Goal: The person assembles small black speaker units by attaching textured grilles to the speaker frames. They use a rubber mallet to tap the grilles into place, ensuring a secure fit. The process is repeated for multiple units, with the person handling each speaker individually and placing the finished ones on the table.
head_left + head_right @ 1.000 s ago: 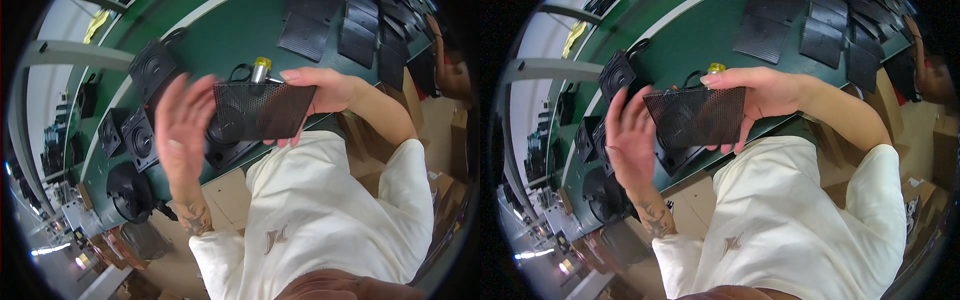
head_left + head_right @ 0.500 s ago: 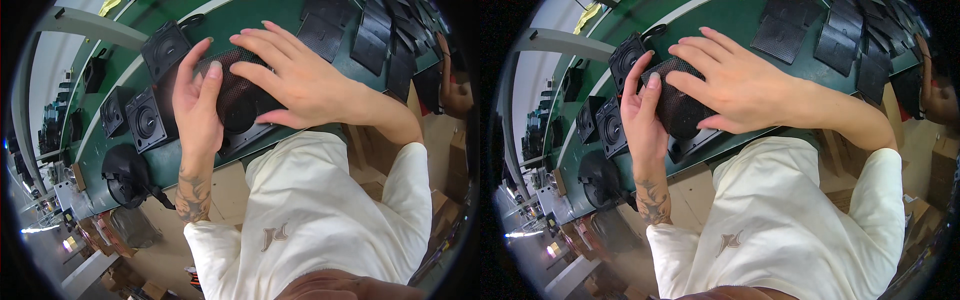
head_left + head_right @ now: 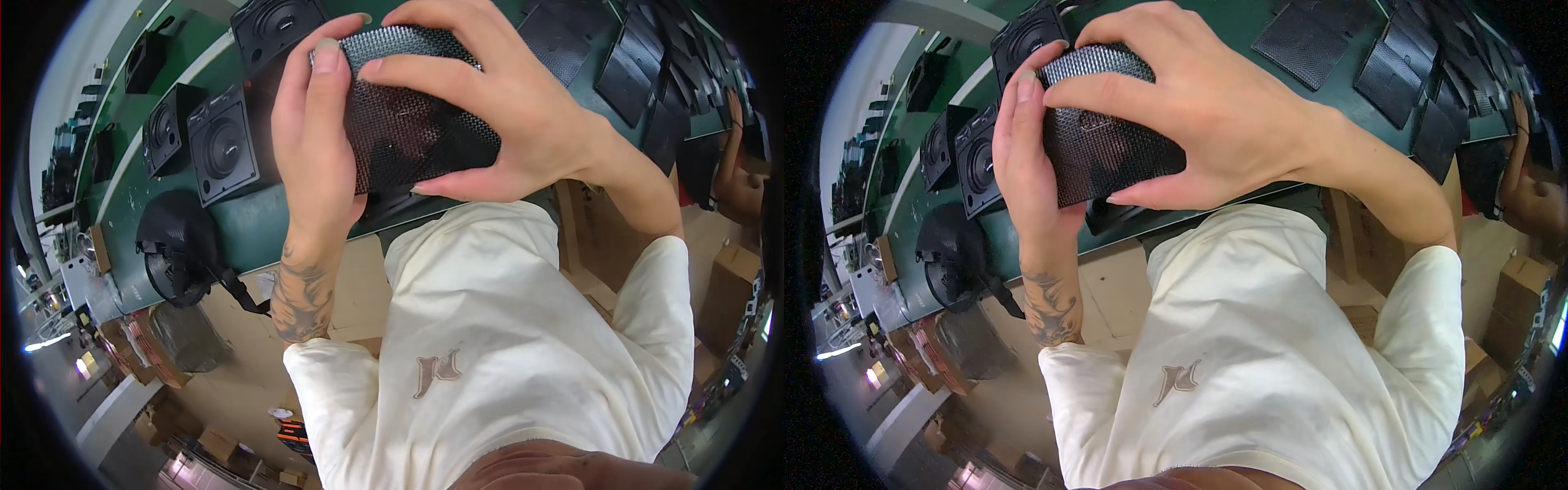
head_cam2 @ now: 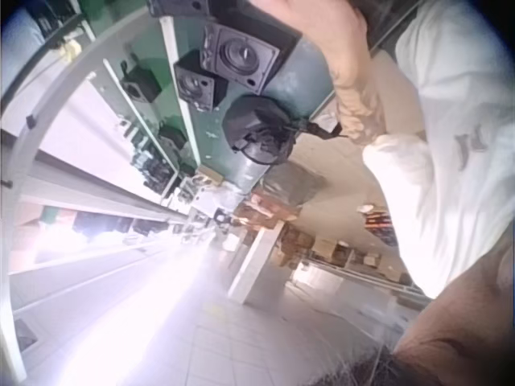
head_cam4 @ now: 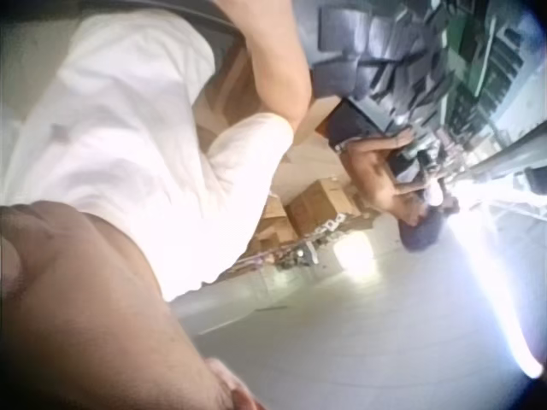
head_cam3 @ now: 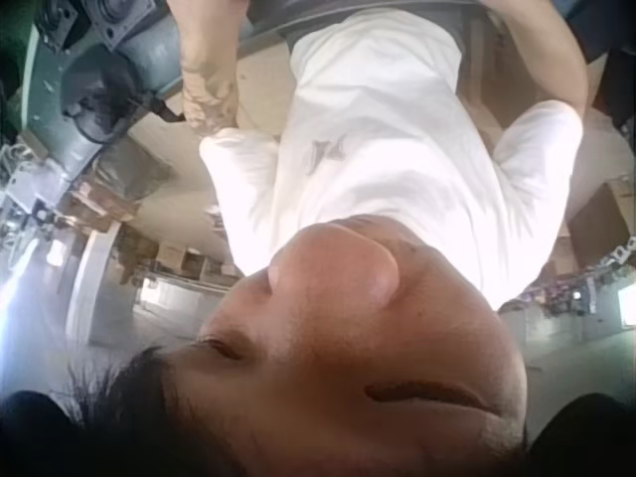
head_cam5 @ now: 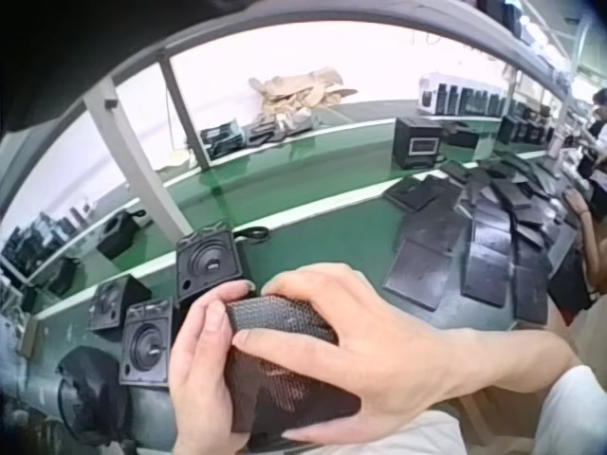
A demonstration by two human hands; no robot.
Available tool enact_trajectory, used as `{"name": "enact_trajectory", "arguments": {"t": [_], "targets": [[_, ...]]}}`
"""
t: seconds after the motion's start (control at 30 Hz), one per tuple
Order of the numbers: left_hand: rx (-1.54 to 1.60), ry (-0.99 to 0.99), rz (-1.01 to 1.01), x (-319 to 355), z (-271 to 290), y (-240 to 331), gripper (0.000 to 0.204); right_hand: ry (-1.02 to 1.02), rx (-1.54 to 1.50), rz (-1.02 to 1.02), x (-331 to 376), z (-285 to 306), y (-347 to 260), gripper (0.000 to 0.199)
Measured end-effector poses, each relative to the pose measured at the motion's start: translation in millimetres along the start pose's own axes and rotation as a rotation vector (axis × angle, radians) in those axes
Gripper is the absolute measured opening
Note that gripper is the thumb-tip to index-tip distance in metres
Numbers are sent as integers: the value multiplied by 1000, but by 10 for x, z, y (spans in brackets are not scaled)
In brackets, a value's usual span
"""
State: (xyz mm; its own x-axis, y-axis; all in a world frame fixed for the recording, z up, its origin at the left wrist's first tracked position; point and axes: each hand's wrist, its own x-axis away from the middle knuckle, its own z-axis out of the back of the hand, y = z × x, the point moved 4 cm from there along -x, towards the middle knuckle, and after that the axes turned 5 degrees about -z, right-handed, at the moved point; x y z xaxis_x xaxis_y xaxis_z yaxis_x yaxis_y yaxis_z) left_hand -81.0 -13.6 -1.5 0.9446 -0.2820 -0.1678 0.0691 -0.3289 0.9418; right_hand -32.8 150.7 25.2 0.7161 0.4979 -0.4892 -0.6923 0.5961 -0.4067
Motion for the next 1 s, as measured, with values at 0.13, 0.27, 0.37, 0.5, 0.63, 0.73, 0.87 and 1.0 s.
{"name": "enact_trajectory", "arguments": {"t": [0.13,0.27,0.37,0.5,0.63,0.73,0.87,1.0], "targets": [[156,-91,-21,69,-6,98,42,-26,-20,12,-29,-43,-4,81],[197,-73,-34,105,44,88,42,-64,-44,19,-58,-80,-22,80],[341,-135,-33,141,58,73,45,-98,-58,23,-67,-122,-15,80],[244,78,-51,215,368,-75,46,-183,-99,30,-75,-90,21,79],[82,381,-180,382,762,-201,55,-281,-96,9,-7,-118,51,78],[162,404,-132,544,723,-442,57,-330,-60,-21,14,-299,71,74],[230,351,-72,600,584,-628,59,-358,-26,-21,-35,-402,67,76],[272,326,-73,595,540,-642,60,-383,-4,-12,-81,-436,38,74]]}}
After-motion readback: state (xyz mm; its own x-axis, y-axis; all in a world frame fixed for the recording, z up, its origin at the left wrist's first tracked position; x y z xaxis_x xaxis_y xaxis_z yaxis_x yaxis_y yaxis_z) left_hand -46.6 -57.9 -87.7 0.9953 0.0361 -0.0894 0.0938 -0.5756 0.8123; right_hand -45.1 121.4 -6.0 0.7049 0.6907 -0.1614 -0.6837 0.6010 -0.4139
